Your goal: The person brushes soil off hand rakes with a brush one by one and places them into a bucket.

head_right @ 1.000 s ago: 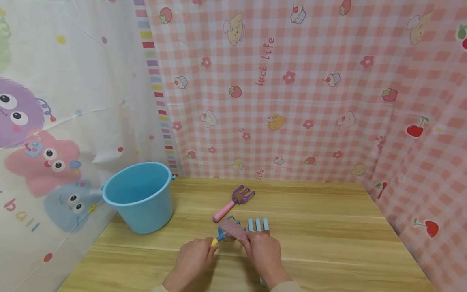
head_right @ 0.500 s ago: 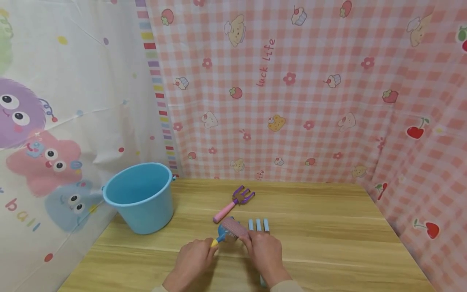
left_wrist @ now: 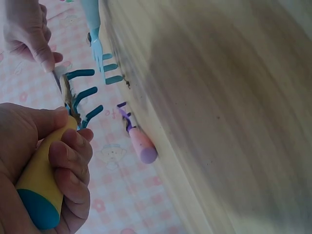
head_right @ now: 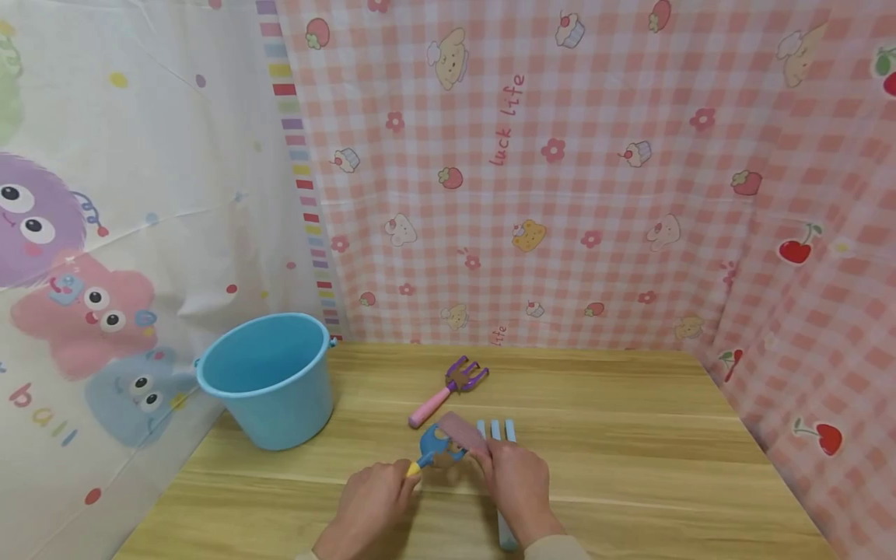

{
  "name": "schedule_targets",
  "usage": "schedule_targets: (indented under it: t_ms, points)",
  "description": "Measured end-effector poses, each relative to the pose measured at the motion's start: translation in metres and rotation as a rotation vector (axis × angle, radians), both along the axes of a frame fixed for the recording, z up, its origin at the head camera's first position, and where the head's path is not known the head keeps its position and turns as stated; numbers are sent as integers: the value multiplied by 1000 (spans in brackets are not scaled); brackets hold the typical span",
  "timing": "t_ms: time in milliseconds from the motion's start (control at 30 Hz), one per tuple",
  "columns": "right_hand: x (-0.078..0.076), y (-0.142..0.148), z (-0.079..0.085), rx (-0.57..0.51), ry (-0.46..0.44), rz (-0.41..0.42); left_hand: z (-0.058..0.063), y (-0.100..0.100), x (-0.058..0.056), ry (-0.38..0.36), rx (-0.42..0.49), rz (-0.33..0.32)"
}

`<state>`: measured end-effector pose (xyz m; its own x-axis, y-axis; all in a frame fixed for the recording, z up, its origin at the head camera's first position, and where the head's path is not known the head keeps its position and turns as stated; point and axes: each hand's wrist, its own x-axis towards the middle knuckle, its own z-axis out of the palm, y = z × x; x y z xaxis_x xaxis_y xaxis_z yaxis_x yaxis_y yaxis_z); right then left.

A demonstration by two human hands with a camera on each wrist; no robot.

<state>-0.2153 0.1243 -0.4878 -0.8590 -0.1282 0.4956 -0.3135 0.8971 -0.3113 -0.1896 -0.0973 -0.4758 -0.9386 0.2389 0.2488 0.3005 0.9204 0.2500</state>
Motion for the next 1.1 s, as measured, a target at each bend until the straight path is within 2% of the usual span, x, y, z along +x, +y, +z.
schedule_targets:
  t_ms: [167, 333, 533, 767, 967, 1100]
  points:
    - [1, -1, 4, -18, 25, -22, 0, 0, -2, 9, 3, 5]
    - [7, -5, 5, -41, 33, 33, 5, -2, -2, 17, 3, 2]
    - [7, -3, 1, -28, 43, -10, 6, -2, -3, 7, 6, 10]
    - [8, -1, -1, -51, 10, -28, 1, -2, -2, -24, 20, 13]
    - [11, -1, 4, -55, 15, 41, 1, -4, -4, 8, 37, 16]
    - [11, 1, 5, -22, -19, 33, 1, -4, -4, -2, 31, 14]
